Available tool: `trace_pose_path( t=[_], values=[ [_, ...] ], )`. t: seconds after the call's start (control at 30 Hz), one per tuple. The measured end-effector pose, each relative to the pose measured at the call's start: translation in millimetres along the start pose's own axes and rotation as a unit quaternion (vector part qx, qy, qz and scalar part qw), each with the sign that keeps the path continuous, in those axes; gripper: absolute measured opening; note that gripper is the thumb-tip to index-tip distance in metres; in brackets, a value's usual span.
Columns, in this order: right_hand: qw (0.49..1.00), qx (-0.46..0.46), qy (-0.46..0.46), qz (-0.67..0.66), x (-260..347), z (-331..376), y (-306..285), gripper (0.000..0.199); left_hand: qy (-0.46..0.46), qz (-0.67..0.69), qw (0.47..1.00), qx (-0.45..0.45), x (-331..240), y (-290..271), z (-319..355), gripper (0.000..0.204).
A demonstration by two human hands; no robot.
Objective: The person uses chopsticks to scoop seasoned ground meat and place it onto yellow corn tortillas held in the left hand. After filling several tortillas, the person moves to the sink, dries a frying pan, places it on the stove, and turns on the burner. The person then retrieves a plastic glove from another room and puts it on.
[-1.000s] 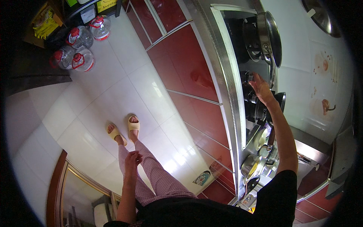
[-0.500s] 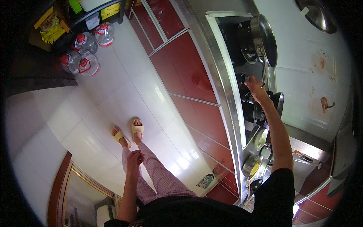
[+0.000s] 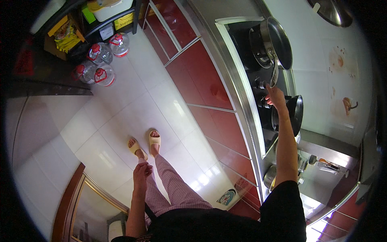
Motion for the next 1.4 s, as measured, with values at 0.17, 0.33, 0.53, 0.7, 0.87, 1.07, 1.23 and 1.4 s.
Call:
trace_pose_path(
  t=[0.17, 0.33, 0.53, 0.7, 0.87, 1.07, 1.23, 1.4],
  values=[
    [1.0, -0.004, 0.005, 0.004, -26, 21, -8, 0.037, -0.016, -0.021, 1.0, -0.014, 11, -4, -1, 0.016],
    [0.998, -0.032, 0.011, 0.061, -18, 47, -15, 0.032, -0.031, -0.017, 0.999, -0.012, 15, -1, -2, 0.015],
    [0.998, -0.032, 0.01, 0.054, -8, 64, -15, 0.036, -0.021, -0.015, 1.0, -0.012, 12, -1, -1, 0.016],
    [0.972, -0.115, -0.089, 0.186, 0, 42, -17, 0.039, -0.022, -0.022, 0.999, -0.016, 8, -3, 2, 0.016],
    [0.949, -0.125, -0.134, 0.256, 8, 5, -12, 0.045, -0.02, -0.031, 0.999, -0.012, 11, -2, 1, 0.016],
    [0.949, -0.109, -0.097, 0.279, -5, -40, 26, 0.034, -0.038, -0.035, 0.999, -0.013, 27, 2, -10, 0.017],
    [0.955, -0.091, -0.19, 0.209, -14, -40, 31, 0.034, -0.063, -0.044, 0.997, -0.015, 53, 7, -25, 0.017],
    [0.956, -0.076, -0.217, 0.182, -7, -27, 21, 0.039, -0.1, -0.047, 0.994, -0.009, 81, 21, -42, 0.017]
  ],
)
Point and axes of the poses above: each hand's wrist, its own z-axis away from the middle knuckle, its own y-axis out of the palm, x = y × z, the point moved 4 cm from there along -z, towards the middle knuckle, and after that the axes turned 1 degree about -x, right-handed, at the moved point
